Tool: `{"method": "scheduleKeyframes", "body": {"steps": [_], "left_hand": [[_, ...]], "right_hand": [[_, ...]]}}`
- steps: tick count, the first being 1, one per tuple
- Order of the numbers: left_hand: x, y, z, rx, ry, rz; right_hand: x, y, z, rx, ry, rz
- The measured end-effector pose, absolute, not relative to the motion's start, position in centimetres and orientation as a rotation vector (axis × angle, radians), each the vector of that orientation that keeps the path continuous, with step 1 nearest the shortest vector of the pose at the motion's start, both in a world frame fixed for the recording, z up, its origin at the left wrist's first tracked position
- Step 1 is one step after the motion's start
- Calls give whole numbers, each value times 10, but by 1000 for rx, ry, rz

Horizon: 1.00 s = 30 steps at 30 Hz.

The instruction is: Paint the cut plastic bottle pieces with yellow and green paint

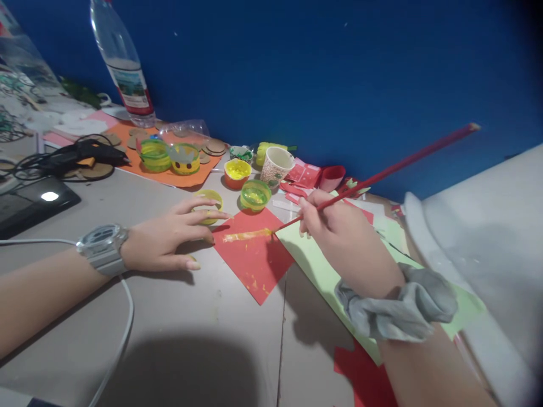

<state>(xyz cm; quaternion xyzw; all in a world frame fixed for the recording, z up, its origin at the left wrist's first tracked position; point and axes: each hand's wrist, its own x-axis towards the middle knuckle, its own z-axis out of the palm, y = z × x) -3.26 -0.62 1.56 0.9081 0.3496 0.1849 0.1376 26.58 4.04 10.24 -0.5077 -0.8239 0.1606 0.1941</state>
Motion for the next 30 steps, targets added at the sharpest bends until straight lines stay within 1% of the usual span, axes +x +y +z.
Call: {"method": "scheduleKeyframes", "body": {"steps": [4, 6, 10, 16, 19, 21, 22, 26, 28, 30], "left_hand": [[-34, -5, 15, 2627, 1002, 537], [-34, -4, 15, 2632, 996, 527], [-32, -5, 16, 2619, 1002, 540], [-32, -6, 17, 2602, 1013, 534], [-33, -5, 15, 2619, 1001, 533], [-34, -5, 15, 2625, 991, 544], [-34, -5, 15, 2629, 983, 541], [-33, -4, 17, 2631, 994, 525], [-32, -4, 18, 2641, 991, 493], [-33, -4, 19, 2646, 988, 480]], "right_hand": [[262, 38, 98, -1252, -2124, 748], [258, 36, 93, -1196, -2120, 855], [254, 33, 90, -1194, -2253, 730], [262, 40, 98, -1446, -2319, 499], [266, 44, 100, -1464, -2337, 413], [267, 44, 100, -1423, -2285, 454], [266, 43, 99, -1381, -2233, 525], [256, 33, 90, -1178, -2067, 962], [250, 29, 84, -1180, -2115, 983], [247, 28, 80, -1218, -2195, 837]]}}
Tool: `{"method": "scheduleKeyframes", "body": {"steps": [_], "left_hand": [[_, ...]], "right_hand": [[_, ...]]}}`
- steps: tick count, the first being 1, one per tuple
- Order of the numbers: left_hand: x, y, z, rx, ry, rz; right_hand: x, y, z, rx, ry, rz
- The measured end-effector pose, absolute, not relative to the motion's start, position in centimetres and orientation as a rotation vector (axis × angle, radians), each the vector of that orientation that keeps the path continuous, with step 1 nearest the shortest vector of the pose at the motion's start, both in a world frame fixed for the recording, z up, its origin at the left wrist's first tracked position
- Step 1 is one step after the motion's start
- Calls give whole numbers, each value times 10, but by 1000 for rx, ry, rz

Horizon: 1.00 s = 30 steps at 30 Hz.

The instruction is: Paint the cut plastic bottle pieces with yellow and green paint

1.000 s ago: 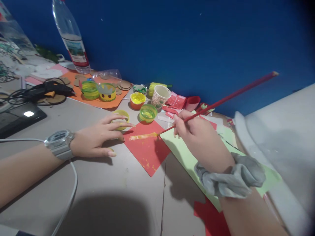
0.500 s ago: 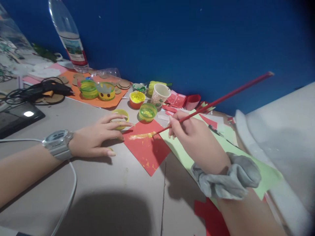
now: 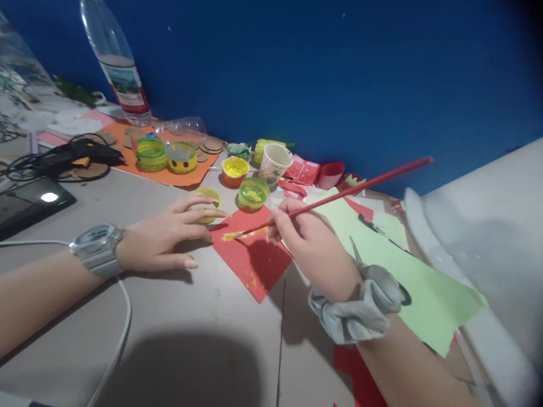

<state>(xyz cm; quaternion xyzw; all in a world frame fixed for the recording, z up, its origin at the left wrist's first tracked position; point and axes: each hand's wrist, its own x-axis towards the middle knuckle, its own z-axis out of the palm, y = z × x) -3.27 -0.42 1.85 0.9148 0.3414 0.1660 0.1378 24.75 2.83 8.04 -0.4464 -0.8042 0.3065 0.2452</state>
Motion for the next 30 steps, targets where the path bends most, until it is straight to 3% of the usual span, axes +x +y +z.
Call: {"method": "scheduleKeyframes", "body": {"steps": [8, 11, 18, 25, 30], "left_hand": [[-32, -4, 20, 2667, 997, 465], [-31, -4, 20, 2664, 996, 468], [-31, -4, 21, 2661, 1013, 460], [-29, -5, 22, 2671, 996, 460], [-30, -6, 19, 2625, 1015, 473]], "right_hand": [[264, 42, 95, -1439, -2277, 420], [263, 39, 96, -1411, -2200, 482], [244, 30, 70, -1171, -2036, 987], [262, 47, 84, -1435, -2168, 489], [270, 56, 88, -1407, -2046, 573]]}}
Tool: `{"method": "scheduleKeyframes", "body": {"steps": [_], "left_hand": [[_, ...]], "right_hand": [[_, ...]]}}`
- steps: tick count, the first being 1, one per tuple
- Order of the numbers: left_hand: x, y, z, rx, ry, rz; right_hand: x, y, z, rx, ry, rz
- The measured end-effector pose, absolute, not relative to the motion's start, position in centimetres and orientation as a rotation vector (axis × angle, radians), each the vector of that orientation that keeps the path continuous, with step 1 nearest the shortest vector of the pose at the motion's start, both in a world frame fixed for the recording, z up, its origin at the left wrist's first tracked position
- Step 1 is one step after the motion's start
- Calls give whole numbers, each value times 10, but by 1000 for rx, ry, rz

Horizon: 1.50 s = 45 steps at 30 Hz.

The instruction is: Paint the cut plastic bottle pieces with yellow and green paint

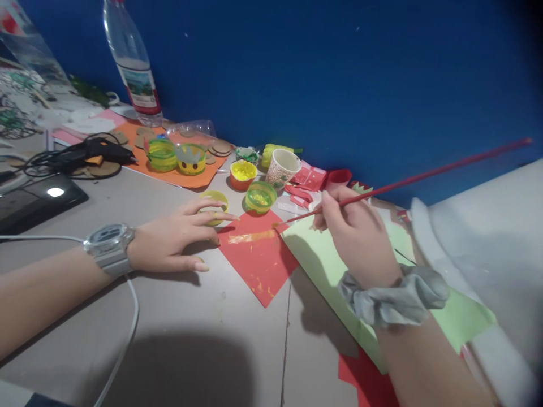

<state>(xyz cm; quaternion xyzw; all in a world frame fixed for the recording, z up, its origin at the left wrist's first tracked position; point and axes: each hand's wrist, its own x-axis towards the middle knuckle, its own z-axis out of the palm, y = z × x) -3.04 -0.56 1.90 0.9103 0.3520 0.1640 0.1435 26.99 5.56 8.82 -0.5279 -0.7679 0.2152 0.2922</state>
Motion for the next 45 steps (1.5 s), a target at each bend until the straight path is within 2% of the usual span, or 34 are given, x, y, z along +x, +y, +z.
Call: {"method": "scheduleKeyframes", "body": {"steps": [4, 6, 13, 17, 20, 24, 26, 40, 42, 45], "left_hand": [[-31, -6, 18, 2631, 1012, 491], [-30, -6, 18, 2628, 1011, 503], [-30, -5, 19, 2640, 997, 478], [-31, -6, 18, 2633, 995, 485], [-32, -6, 16, 2652, 981, 496], [-32, -6, 14, 2653, 981, 536], [-33, -6, 14, 2654, 982, 530], [-32, -4, 17, 2669, 964, 501], [-32, -5, 17, 2669, 960, 509], [-32, -5, 15, 2652, 974, 543]], "right_hand": [[256, 47, 75, -1169, -1884, 1033], [249, 41, 70, -1165, -1956, 1091], [261, 48, 83, -1352, -2206, 555], [275, 57, 95, -1413, -2214, 448], [274, 54, 98, -1375, -2100, 554], [260, 46, 85, -1177, -2011, 1000], [255, 44, 77, -1168, -2049, 1083], [282, 65, 96, -1467, -2188, 446], [280, 61, 98, -1411, -2112, 537], [270, 52, 93, -1241, -1985, 891]]}}
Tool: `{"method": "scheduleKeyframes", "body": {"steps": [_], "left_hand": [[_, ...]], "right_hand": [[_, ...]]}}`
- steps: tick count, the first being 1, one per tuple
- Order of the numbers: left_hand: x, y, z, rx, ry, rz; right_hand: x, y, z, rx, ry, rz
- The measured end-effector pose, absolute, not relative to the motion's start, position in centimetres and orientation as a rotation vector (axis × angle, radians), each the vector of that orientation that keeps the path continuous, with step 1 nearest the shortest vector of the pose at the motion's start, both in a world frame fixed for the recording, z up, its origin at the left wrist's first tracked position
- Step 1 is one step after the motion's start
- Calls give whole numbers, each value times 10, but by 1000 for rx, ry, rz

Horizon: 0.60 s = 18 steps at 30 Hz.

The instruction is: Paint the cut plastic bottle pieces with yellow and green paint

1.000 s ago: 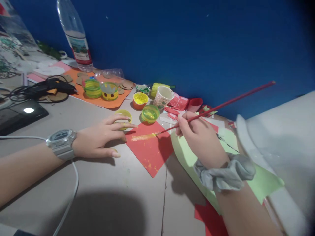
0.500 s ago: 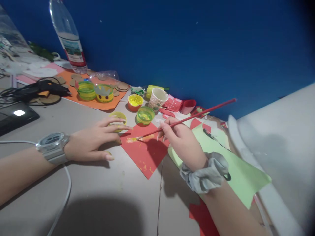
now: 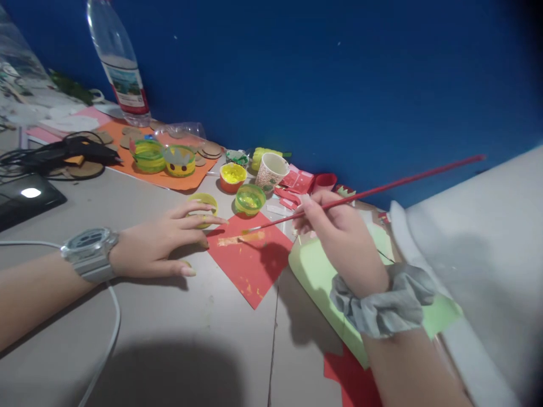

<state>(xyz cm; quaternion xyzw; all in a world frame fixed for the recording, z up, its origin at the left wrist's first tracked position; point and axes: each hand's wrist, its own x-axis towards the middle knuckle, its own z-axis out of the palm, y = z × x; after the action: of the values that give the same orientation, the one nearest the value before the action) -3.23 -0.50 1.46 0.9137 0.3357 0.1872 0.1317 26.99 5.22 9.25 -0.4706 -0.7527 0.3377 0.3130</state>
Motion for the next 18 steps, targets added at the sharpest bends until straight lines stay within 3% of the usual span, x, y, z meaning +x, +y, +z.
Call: {"method": "scheduleKeyframes", "body": {"steps": [3, 10, 18], "left_hand": [[-33, -5, 13, 2632, 995, 544], [-32, -5, 15, 2630, 995, 515], [-32, -4, 13, 2652, 977, 547]], "right_hand": [[258, 44, 85, -1188, -2051, 1003], [262, 42, 96, -1383, -2307, 576], [271, 46, 105, -1395, -2206, 491]]}}
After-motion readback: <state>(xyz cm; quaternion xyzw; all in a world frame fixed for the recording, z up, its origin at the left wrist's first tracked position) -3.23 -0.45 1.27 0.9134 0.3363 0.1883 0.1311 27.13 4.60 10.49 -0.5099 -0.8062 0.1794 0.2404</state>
